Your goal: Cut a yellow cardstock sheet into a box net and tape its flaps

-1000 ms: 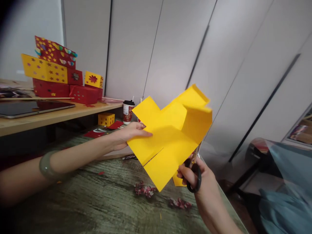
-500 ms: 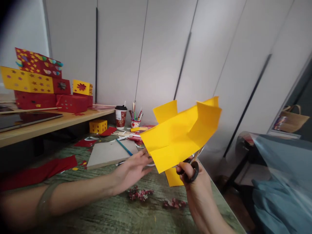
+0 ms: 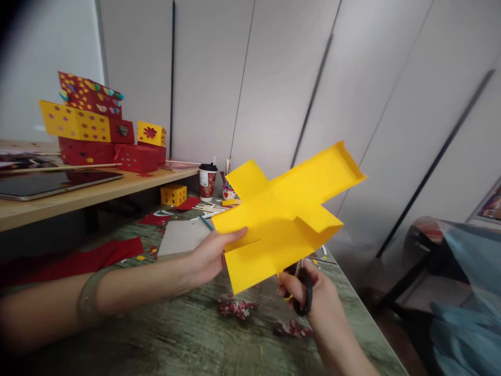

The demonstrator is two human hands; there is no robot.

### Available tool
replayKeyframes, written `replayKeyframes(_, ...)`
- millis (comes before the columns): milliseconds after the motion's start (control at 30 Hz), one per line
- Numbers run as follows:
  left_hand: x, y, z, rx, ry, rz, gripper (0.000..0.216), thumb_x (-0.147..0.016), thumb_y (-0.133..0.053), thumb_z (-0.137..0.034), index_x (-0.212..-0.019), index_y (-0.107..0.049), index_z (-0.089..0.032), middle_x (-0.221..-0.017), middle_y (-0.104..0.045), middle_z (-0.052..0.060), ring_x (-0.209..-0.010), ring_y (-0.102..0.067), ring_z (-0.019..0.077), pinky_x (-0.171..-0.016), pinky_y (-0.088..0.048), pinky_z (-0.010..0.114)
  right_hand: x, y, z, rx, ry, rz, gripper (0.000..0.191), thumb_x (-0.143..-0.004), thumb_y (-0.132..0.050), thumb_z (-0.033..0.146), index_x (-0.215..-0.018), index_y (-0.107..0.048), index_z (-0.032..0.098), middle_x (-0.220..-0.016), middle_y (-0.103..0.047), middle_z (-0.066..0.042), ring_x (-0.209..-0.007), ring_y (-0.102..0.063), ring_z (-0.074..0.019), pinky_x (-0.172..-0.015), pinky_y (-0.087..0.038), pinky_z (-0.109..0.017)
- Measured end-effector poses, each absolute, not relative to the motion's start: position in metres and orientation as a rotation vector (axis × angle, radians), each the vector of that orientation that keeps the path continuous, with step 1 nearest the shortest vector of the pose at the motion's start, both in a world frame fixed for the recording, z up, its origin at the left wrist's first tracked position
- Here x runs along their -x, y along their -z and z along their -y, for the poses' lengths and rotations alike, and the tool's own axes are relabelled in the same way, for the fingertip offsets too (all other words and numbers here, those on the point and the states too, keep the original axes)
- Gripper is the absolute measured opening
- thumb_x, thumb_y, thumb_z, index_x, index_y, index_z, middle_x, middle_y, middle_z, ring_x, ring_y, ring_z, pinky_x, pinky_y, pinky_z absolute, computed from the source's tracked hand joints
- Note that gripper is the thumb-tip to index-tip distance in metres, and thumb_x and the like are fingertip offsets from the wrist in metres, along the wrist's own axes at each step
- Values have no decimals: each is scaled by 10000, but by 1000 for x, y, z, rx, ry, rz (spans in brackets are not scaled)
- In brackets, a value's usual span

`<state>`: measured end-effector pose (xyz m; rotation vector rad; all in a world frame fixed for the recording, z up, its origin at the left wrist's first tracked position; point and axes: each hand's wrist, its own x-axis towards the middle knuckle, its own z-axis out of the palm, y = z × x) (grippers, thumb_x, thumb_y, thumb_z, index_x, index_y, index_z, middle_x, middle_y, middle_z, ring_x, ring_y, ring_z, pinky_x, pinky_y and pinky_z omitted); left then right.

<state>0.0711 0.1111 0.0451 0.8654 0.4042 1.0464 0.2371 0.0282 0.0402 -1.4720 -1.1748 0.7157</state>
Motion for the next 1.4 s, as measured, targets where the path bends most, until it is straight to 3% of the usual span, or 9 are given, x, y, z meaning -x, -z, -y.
replayKeyframes(133,-68,-45,-124,-907,-1236,-445,437,-693,-617,-206,-1113,-495,-200,-1154,-561,84,-970,-566,211,-807,-468,352,-235,-54,-23,1529,-701,1241,207,-641,-634,347,-694,-598,150,-564,-594,-16,-505,-548,-148,-374,-392,-223)
replayKeyframes(300,-65,-42,-147,-962,-1412,-500,437,-676,-635,-262,-1084,-508,-171,-1132,-574,96,-919,-587,210,-781,-480,348,-224,-53,-17,1572,-813,1364,301,-645,-652,345,-880,-606,163,-517,-570,31,-338,-463,-98,-320,-371,-229)
replayKeyframes(367,-65,-40,-152,-996,-1467,-504,413,-676,-634,-294,-1056,-525,-173,-1122,-581,87,-914,-588,212,-782,-479,346,-222,-45,-17,1533,-936,1413,337,-643,-656,345,-927,-570,186,-539,-570,40,-361,-496,-106,-310,-366,-212)
replayKeyframes(567,-66,-45,-148,-1142,-1511,-438,364,-677,-630,-322,-1002,-574,-169,-1032,-626,77,-859,-604,217,-751,-485,341,-224,-43,-15,1533,-1084,1506,364,-667,-639,434,-900,-470,211,-533,-540,63,-390,-493,-86,-342,-338,-176)
replayKeyframes(833,-62,-61,-132,-1242,-1516,-332,278,-723,-582,-291,-969,-591,-163,-1037,-625,67,-896,-590,192,-767,-484,306,-233,-68,-1,1433,-1101,1653,398,-705,-548,548,-894,-499,202,-627,-597,-5,-492,-522,-137,-487,-361,-271)
replayKeyframes(1100,-65,-62,-114,-1314,-1382,-289,307,-698,-612,-226,-1000,-594,-176,-1012,-638,61,-881,-593,163,-795,-472,283,-229,-74,5,1394,-1091,1560,311,-749,-527,494,-865,-533,205,-632,-611,-20,-477,-528,-138,-455,-342,-256)
replayKeyframes(1400,-54,-62,-118,-1245,-1445,-463,448,-653,-652,-200,-1086,-545,-151,-1032,-630,73,-882,-598,169,-785,-485,291,-246,-48,15,1506,-1164,1480,382,-683,-571,550,-828,-548,197,-613,-560,3,-475,-496,-120,-418,-302,-217)
